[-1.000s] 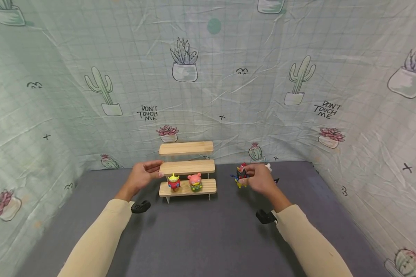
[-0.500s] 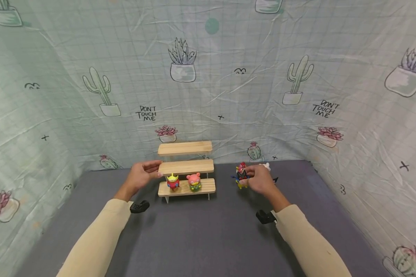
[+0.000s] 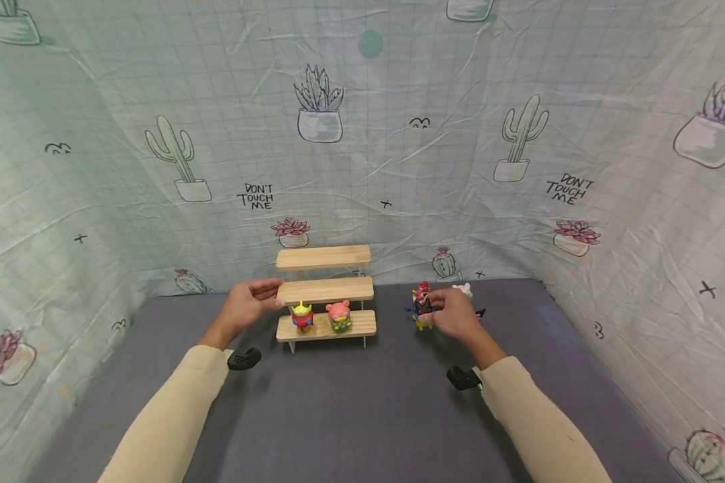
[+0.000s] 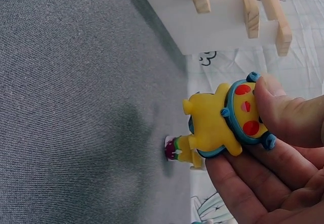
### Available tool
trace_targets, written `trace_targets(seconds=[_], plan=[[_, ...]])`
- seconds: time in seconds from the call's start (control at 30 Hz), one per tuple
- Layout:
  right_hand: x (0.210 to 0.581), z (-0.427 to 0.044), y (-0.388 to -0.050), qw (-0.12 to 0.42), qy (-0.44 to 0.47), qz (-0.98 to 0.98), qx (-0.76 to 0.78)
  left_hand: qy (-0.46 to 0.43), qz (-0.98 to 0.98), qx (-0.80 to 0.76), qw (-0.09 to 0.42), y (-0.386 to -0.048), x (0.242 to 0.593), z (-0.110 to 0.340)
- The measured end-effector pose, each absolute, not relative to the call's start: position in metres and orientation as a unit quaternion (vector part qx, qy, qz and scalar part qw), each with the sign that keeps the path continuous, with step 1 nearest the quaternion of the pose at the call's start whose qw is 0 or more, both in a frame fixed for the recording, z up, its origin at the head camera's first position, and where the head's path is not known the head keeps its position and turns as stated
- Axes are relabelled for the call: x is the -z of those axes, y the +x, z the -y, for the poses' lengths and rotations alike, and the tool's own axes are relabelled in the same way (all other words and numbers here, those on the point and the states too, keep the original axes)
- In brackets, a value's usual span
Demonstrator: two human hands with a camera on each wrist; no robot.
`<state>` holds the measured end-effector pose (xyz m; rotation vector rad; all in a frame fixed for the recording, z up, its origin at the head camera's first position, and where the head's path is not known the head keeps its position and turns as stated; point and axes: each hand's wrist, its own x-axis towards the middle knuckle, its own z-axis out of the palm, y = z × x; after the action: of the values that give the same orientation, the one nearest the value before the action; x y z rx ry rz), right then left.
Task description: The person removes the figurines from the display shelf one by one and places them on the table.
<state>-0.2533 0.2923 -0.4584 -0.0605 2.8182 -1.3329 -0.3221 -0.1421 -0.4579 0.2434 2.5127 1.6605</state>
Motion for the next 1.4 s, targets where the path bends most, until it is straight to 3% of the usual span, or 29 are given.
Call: trace_targets(seconds=[1.4], plan=[[0.475, -0.297, -0.258, -0.003, -0.007, -0.914, 0.405, 0.087, -0.836, -0.54, 0.05, -0.323, 0.459, 0.143]])
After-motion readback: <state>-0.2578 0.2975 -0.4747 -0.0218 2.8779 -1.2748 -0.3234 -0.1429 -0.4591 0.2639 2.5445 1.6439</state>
